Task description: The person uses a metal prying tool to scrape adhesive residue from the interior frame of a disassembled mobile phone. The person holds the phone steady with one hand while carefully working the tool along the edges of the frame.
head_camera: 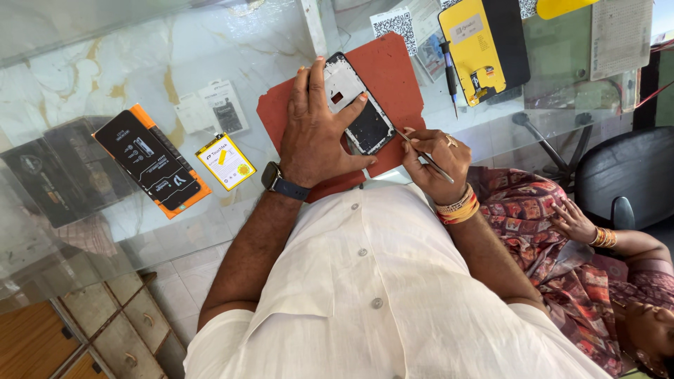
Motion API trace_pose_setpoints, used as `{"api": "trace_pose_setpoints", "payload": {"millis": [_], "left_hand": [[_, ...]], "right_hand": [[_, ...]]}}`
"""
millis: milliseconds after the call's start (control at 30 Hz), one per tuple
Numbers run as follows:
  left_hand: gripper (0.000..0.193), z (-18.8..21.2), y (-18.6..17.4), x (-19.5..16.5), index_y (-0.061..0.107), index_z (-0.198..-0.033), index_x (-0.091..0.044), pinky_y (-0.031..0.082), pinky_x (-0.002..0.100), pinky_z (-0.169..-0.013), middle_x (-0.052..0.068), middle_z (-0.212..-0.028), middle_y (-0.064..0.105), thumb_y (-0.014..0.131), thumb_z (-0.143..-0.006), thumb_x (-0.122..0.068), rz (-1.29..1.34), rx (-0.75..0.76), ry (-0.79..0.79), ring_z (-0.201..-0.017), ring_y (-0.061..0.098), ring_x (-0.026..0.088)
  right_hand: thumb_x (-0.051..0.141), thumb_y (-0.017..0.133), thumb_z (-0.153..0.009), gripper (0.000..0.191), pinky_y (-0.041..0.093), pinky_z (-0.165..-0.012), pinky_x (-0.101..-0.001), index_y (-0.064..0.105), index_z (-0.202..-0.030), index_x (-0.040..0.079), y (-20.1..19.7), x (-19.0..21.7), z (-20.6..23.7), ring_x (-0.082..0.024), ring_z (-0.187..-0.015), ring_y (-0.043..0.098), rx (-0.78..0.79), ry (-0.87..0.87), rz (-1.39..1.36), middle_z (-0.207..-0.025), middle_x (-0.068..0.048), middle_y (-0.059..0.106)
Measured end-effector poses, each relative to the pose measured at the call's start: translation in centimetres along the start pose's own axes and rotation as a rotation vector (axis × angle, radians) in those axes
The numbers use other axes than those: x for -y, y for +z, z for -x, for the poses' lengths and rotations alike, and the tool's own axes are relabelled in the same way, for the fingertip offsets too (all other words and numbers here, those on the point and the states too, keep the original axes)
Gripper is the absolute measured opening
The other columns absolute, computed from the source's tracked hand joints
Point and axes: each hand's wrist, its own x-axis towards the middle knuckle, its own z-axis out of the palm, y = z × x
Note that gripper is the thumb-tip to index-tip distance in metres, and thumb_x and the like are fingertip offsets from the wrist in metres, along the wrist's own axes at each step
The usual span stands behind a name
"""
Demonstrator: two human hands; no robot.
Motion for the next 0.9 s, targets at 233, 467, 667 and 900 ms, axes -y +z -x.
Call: {"api": "trace_pose_setpoints", "payload": {"millis": [233,467,667,900], "left_hand": [[0.088,0.01,0.3,0.17,0.074,-0.129,-0.022,0.031,0.07,-0.116,0.031,-0.161,0.016,0.098,-0.053,-0.059,-0.006,0.003,-0.001,-0.147,0.018,0.056],[0.088,0.02,0.09,0.0,0.075,-0.129,-0.022,0.031,0.069,-0.114,0.031,-0.161,0.017,0.098,-0.052,-0.059,-0.003,0.006,-0.01,-0.146,0.018,0.056],[0.092,0.03,0.05,-0.01,0.074,-0.131,-0.021,0.031,0.069,-0.115,0.032,-0.16,0.018,0.098,-0.051,-0.058,0.012,0.01,-0.011,-0.147,0.018,0.056],[0.089,-0.09,-0.11,-0.11,0.074,-0.13,-0.021,0.031,0.069,-0.115,0.032,-0.16,0.018,0.098,-0.053,-0.057,0.003,-0.006,0.002,-0.146,0.019,0.056]], "right_hand": [[-0.01,0.075,-0.09,0.017,0.062,-0.073,-0.0345,0.059,-0.091,-0.004,0.41,-0.69,-0.25,-0.031,-0.09,0.079,-0.02,-0.049,-0.025,-0.092,-0.021,0.075],[-0.008,0.076,-0.087,0.019,0.06,-0.069,-0.0342,0.058,-0.089,-0.003,0.22,-0.51,-0.12,-0.028,-0.081,0.077,-0.014,-0.047,0.008,-0.09,-0.019,0.074],[-0.009,0.078,-0.089,0.018,0.059,-0.068,-0.0337,0.061,-0.091,-0.003,0.58,-0.7,-0.26,-0.029,-0.082,0.077,-0.03,-0.078,0.023,-0.091,-0.019,0.075],[-0.008,0.077,-0.086,0.019,0.059,-0.067,-0.0341,0.059,-0.088,-0.001,0.35,-0.49,-0.24,-0.028,-0.08,0.077,-0.034,-0.06,0.047,-0.09,-0.018,0.075]]}}
